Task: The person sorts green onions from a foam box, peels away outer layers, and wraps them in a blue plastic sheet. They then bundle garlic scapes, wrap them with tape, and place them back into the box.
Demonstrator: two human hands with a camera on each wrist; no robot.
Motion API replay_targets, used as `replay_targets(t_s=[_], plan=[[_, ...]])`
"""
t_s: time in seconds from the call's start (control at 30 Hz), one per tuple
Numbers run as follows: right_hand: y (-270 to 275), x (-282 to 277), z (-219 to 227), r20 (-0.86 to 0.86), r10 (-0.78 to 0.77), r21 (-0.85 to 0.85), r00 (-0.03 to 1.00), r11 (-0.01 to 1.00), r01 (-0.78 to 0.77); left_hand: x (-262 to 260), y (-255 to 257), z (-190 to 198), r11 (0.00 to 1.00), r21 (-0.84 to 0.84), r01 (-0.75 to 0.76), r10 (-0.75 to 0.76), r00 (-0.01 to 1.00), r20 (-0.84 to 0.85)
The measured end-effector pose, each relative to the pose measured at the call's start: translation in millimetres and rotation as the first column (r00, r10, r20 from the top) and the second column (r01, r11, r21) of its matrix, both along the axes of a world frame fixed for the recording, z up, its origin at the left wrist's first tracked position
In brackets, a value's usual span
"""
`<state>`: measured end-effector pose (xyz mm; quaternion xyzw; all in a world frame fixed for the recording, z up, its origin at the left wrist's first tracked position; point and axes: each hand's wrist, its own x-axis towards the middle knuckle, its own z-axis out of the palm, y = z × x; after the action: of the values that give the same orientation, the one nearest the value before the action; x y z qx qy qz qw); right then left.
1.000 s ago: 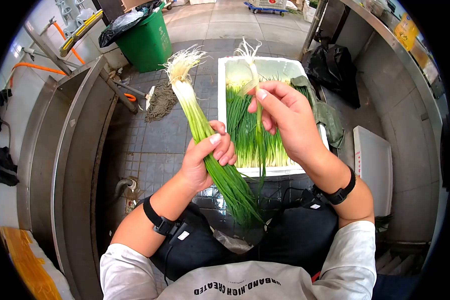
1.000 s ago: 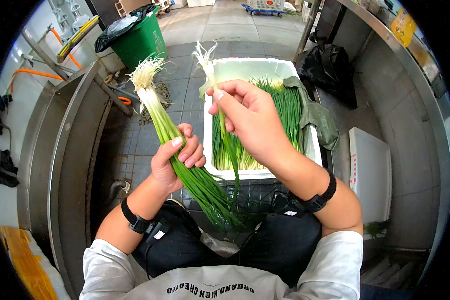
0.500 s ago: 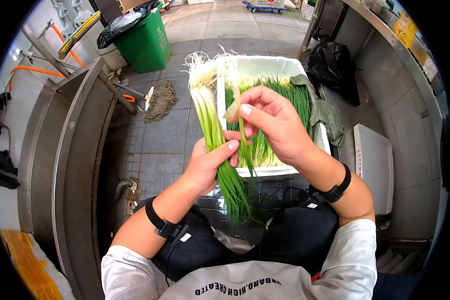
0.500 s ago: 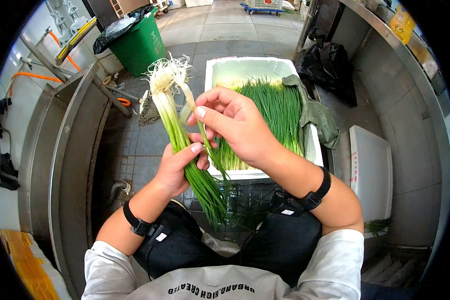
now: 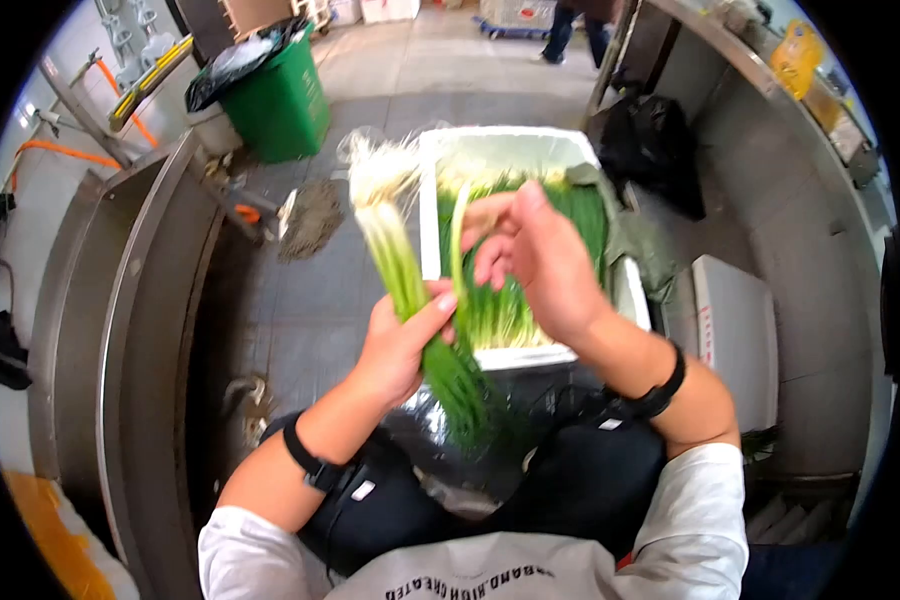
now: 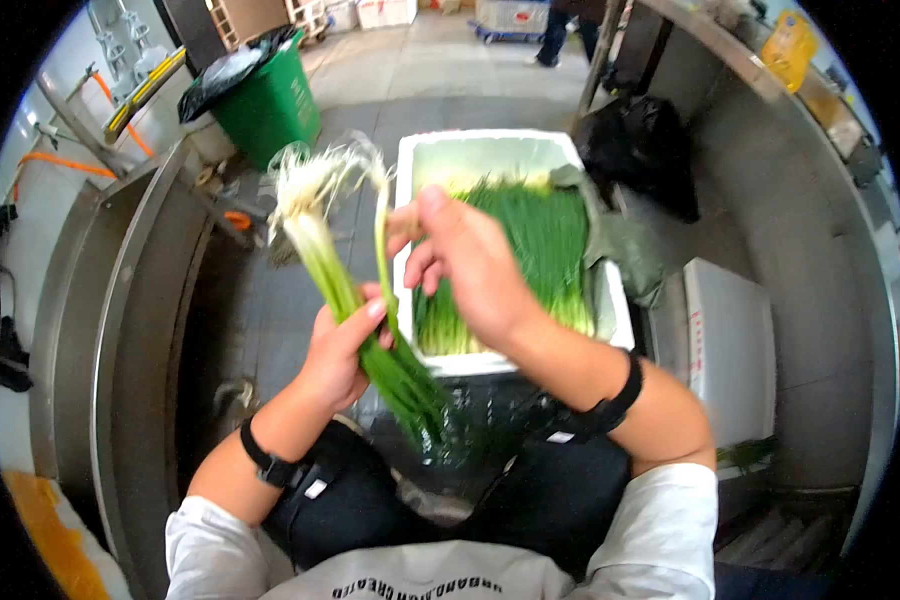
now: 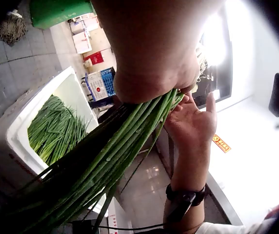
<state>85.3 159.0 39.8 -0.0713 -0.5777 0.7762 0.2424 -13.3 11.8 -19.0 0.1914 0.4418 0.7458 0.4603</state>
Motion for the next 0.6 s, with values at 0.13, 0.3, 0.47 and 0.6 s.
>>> replay_targets(t_s=[0.13, 0.3, 0.47, 0.6], plan=[[-1.7, -0.3, 11.2, 0.033, -0.093, 0.105, 0.995, 0.99, 0.089, -2.3, 1.8, -5.0, 0.999, 0.034, 0.035, -0.033, 0.998, -0.046], [-0.6, -3.0, 2.2, 0.014, -0.12, 0.14, 0.993, 0.983, 0.117, 0.0, 1.1, 0.6, 0.998, 0.026, 0.05, -0.047, 0.994, -0.1], [0.8, -1.9, -0.9, 0.034, -0.128, 0.166, 0.991, 0.979, 0.121, 0.6, -0.6, 0.9, 0.997, 0.04, 0.07, -0.066, 0.991, -0.113], [-0.6, -2.7, 2.0, 0.049, -0.147, 0.21, 0.988, 0.968, 0.134, -0.6, 1.0, -2.7, 0.999, -0.023, 0.045, -0.048, 0.99, -0.135]])
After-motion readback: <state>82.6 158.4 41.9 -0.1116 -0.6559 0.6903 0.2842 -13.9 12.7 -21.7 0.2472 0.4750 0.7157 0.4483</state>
